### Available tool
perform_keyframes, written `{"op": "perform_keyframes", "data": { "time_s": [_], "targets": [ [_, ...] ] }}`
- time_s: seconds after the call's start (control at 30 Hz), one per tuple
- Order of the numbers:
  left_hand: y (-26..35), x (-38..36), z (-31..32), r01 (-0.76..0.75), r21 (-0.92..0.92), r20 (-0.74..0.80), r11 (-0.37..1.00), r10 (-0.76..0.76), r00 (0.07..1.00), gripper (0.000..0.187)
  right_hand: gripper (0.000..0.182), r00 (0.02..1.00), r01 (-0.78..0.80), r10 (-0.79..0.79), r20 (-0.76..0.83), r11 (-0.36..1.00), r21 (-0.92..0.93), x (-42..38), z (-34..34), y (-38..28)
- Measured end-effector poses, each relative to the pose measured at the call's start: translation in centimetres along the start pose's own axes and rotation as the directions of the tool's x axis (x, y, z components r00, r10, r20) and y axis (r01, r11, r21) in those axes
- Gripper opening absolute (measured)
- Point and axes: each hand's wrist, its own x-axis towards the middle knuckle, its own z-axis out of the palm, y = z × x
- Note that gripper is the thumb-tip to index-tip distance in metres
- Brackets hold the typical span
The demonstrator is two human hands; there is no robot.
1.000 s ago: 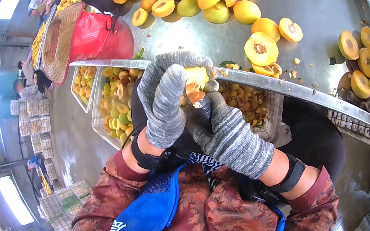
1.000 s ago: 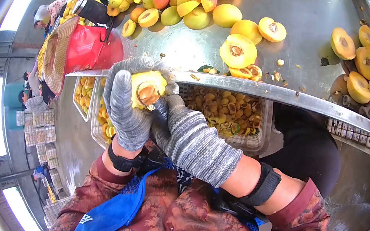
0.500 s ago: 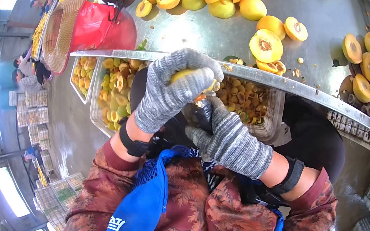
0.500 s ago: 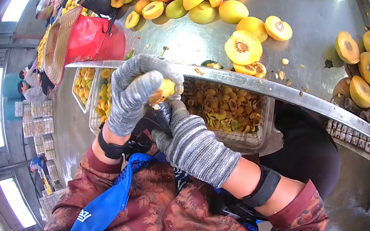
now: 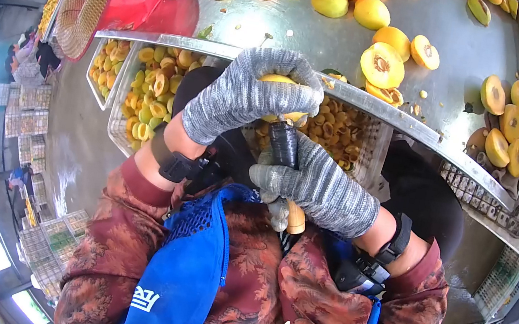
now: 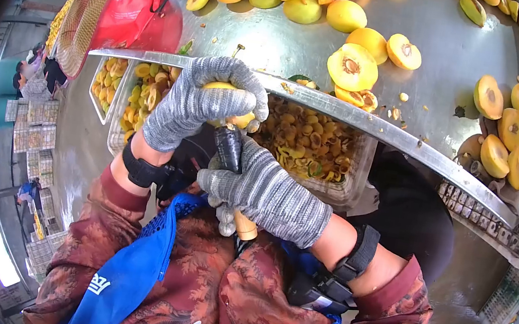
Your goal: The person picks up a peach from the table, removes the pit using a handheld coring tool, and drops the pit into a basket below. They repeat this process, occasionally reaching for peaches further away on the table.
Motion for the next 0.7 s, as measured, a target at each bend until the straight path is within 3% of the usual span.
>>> {"op": "perform_keyframes", "data": {
  "time_s": [0.13,0.2,0.37,0.43,0.5,0.57,0.7],
  "targets": [
    [-1.0,-0.3,0.3,-0.052,-0.058,-0.098,0.997,0.046,0.994,0.017,0.020,0.999,0.010,-0.012,-0.046,0.999,-0.046,0.6,-0.1,0.4],
    [-1.1,-0.4,0.5,-0.056,-0.083,-0.135,0.995,0.044,0.990,0.018,0.027,0.999,-0.045,0.045,0.012,0.999,0.015,0.7,-0.3,0.4],
    [-0.8,-0.5,1.0,-0.095,-0.217,-0.217,0.971,0.047,0.975,0.021,0.025,0.995,-0.018,0.010,0.103,0.997,0.071,0.7,-0.2,0.2],
    [-0.8,-0.4,0.8,-0.077,-0.191,-0.187,0.979,0.040,0.981,0.023,0.024,0.995,-0.012,0.004,0.099,0.996,0.086,0.7,-0.2,0.2],
    [-0.8,-0.4,0.6,-0.054,-0.166,-0.158,0.985,0.028,0.987,0.025,0.023,0.967,-0.101,0.011,0.255,0.934,0.342,0.8,-0.3,0.4],
    [-0.7,-0.1,0.6,-0.091,-0.252,-0.120,0.963,0.063,0.991,0.028,0.022,0.966,-0.098,0.006,0.259,0.934,0.344,0.6,-0.3,0.0],
    [-0.4,0.1,0.6,-0.113,-0.240,-0.130,0.964,0.084,0.988,0.031,0.022,0.961,-0.077,-0.010,0.277,0.951,0.301,0.4,-0.3,-0.7]
  ]
}}
